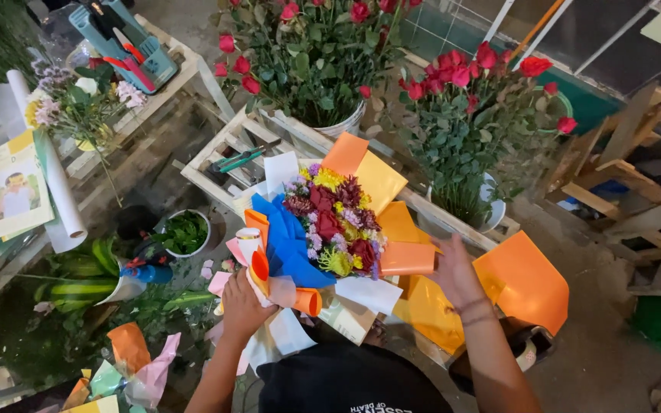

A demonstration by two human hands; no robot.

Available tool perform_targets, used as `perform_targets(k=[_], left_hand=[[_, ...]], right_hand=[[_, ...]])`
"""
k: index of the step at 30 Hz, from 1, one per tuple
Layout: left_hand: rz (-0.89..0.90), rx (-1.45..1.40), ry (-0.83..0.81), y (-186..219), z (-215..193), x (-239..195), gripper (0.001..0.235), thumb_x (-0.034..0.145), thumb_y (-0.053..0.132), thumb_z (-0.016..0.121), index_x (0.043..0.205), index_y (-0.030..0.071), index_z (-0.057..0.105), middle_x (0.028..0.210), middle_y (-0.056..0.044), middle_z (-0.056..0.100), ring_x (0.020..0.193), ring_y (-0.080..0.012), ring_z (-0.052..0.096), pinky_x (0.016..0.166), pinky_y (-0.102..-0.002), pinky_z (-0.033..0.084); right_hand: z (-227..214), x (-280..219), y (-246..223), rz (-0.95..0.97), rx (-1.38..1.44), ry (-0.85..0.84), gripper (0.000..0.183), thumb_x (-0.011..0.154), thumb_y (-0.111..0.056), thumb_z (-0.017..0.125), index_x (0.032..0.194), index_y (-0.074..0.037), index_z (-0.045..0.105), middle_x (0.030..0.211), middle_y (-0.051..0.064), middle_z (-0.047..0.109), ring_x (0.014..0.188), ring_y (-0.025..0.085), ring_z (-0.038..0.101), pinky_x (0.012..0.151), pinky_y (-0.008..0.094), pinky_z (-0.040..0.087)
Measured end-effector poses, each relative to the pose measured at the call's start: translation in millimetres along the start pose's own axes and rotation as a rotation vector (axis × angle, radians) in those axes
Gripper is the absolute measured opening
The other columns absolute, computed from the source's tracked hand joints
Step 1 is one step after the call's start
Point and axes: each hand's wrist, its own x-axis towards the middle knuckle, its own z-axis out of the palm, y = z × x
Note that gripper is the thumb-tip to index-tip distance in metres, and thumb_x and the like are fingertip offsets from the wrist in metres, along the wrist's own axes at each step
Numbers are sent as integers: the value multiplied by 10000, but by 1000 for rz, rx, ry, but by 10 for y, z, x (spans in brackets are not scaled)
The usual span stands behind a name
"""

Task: A person wraps a flower bouquet using multiple layers of colored paper, specifically focusing on folding and positioning orange paper.

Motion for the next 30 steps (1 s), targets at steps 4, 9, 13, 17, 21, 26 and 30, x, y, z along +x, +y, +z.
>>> perform_targets(k=[4,9,13,17,21,26,30], left_hand=[[-125,-85,-154,276,-396,26,1169,600,575,915,1487,84,333,1388,-203,471,1351,-404,501,1178,-529,389],[-93,-103,-125,289,-326,1,1169,576,540,927,1461,51,338,1378,-233,460,1344,-452,489,1164,-564,398],[-68,-71,-92,255,-281,1,1140,576,561,893,1442,41,365,1359,-240,474,1352,-450,480,1153,-561,401],[-55,-64,-47,99,-77,-23,1209,534,605,864,1482,77,328,1410,-220,439,1340,-435,473,1123,-582,422],[-87,-110,-60,119,-112,-18,1337,433,688,863,1511,103,332,1430,-198,459,1346,-430,466,1137,-599,393],[9,-184,67,130,-202,13,1010,597,654,777,1387,98,485,1288,-167,605,1176,-439,575,929,-574,459],[39,-333,69,100,-314,13,910,588,610,760,1305,109,509,1213,-159,591,1115,-402,574,869,-528,438]], right_hand=[[-360,552,135,-136,238,-269,791,1000,-666,272,1553,-139,478,1577,107,483,1398,281,455,1158,506,336],[-484,669,172,-196,343,-236,726,963,-686,414,1443,-160,553,1544,121,533,1284,322,545,1003,480,391],[-684,1097,346,-165,406,-105,682,969,-705,466,1347,-154,603,1486,143,574,1358,387,511,1132,631,284],[-633,540,372,-237,424,-44,569,1001,-646,491,1282,-170,627,1352,104,666,1197,327,629,1060,526,416],[-655,-223,710,-347,363,60,475,1062,-552,447,1276,-155,595,1365,112,624,1198,332,604,1063,500,453],[-841,-828,1553,-433,315,163,442,1112,-433,395,1279,-67,578,1349,182,628,1148,312,613,985,424,462],[-799,-1141,2140,-455,225,293,507,1133,-435,360,1312,-15,581,1284,199,641,1113,344,619,977,479,469]])
